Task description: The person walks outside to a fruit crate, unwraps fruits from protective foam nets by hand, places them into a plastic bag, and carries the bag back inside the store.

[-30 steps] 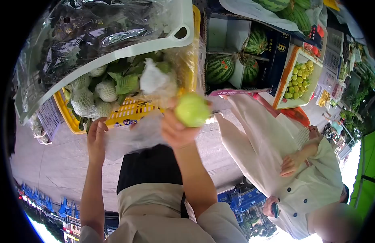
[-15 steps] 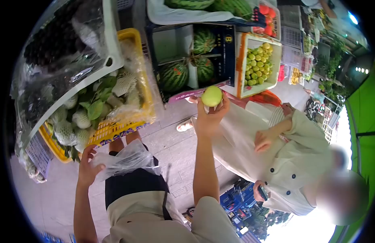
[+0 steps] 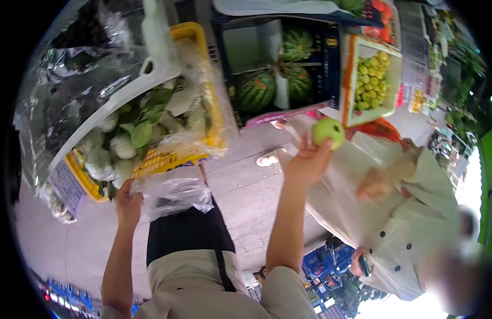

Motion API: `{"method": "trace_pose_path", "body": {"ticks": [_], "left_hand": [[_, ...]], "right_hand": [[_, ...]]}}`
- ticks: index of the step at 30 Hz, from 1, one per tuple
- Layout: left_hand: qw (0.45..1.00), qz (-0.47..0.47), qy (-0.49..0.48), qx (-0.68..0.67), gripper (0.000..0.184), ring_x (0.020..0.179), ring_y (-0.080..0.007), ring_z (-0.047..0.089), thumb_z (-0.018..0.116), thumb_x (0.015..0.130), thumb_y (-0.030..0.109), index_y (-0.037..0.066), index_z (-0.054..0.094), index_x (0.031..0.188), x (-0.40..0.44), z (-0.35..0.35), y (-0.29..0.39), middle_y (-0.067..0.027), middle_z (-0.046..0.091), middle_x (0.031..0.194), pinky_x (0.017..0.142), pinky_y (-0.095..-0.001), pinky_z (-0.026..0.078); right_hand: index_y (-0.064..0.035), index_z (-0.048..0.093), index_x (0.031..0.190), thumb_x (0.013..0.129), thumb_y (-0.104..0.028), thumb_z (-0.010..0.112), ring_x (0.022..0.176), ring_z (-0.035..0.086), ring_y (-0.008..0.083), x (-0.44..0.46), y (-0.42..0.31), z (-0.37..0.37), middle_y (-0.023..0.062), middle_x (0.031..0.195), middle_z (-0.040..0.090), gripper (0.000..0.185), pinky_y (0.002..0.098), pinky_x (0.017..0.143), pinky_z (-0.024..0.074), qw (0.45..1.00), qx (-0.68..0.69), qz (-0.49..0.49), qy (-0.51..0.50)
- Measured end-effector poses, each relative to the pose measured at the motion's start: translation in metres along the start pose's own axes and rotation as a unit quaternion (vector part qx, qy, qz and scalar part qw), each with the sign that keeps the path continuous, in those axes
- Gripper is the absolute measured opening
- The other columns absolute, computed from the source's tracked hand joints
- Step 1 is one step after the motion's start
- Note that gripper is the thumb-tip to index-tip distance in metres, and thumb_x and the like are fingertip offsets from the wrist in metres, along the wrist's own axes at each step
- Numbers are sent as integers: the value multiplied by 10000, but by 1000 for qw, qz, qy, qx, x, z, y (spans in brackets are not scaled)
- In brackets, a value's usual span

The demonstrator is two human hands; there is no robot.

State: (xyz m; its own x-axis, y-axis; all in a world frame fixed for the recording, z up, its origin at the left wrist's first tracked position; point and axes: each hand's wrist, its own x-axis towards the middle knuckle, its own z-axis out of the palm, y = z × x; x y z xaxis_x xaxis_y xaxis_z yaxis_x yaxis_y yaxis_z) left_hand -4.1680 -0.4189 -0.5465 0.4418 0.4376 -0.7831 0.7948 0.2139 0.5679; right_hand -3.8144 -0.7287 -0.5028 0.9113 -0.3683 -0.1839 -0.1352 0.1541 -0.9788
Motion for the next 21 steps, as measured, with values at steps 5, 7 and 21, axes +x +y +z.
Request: {"method": "trace_pose_path", "body": {"ticks": [5,7,21], "left_hand": [[995,-60,83,5,315,731,-125,616,605,863,37,-17,617,1173,5,2,14,-86,684,933,675,-299,513],[989,-96,102,-39,320,702,-145,633,633,898,90,-9,554,1192,10,5,16,-116,677,952,581,-291,537],[905,112,246,-329,273,562,-59,493,615,1031,332,87,604,1153,-81,-153,172,-2,604,813,457,-199,336]], "right_hand": [[-68,497,1421,1009,-510,599,1189,595,241,-18,-7,10,99,1332,613,612,410,1003,463,997,-1,72,-16],[-63,511,1408,974,-574,602,1168,595,278,-41,-10,19,136,1330,617,676,428,1035,442,992,10,114,-51],[-40,480,1407,624,-319,937,1246,535,378,-273,-13,245,211,1342,549,949,474,1080,414,692,-258,-129,-661]]}}
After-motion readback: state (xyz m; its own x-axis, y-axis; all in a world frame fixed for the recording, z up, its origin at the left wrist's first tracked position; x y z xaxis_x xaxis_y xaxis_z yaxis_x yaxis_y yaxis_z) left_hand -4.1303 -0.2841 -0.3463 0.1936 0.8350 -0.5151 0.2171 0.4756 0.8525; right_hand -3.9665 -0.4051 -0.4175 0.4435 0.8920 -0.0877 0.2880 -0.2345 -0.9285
